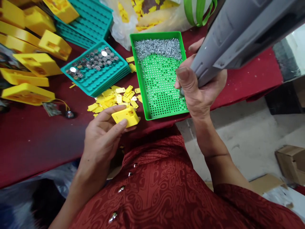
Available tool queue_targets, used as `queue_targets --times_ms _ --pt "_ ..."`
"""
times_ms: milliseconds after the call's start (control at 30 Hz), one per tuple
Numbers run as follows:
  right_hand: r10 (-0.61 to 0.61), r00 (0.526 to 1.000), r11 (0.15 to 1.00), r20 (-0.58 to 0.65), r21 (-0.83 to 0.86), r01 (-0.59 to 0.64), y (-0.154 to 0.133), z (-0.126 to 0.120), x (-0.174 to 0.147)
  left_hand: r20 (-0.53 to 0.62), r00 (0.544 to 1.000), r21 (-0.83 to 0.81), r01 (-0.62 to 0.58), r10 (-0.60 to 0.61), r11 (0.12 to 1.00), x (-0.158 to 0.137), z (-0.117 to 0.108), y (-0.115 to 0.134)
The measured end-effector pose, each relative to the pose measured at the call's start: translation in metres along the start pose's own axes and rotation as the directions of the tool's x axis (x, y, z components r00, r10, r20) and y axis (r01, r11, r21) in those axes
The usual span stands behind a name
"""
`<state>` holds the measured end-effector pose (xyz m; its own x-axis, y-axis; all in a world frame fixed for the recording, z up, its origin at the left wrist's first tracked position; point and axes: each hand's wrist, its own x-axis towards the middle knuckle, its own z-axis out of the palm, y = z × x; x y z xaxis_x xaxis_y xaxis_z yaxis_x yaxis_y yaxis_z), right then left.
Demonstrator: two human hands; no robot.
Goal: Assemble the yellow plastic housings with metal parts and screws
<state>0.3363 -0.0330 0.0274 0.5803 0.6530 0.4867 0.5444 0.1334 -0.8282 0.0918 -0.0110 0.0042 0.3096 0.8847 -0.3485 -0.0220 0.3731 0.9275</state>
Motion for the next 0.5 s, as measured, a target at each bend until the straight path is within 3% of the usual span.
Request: queue_targets --times_ms 133,300,500 --pt "0.012 1.0 0.999 -0.013 -0.046 -0.013 -0.0023 0.0024 0.0009 0.019 1.0 -0.037 0.018 -0.018 0.999 0.0023 -0.0005 0.0013" --pt "-0.132 0.988 0.951 -0.077 0.273 0.148 -0.0003 0.0086 -0.0007 0.041 0.998 -0.07 0.054 -0.052 0.996 0.0026 -0.0026 0.0014" --pt "-0.126 0.987 0.98 -0.102 0.142 0.14 0.001 -0.0007 -0.0002 0.037 0.996 -0.134 0.089 -0.085 0.987 0.0011 0.0007 0.0001"
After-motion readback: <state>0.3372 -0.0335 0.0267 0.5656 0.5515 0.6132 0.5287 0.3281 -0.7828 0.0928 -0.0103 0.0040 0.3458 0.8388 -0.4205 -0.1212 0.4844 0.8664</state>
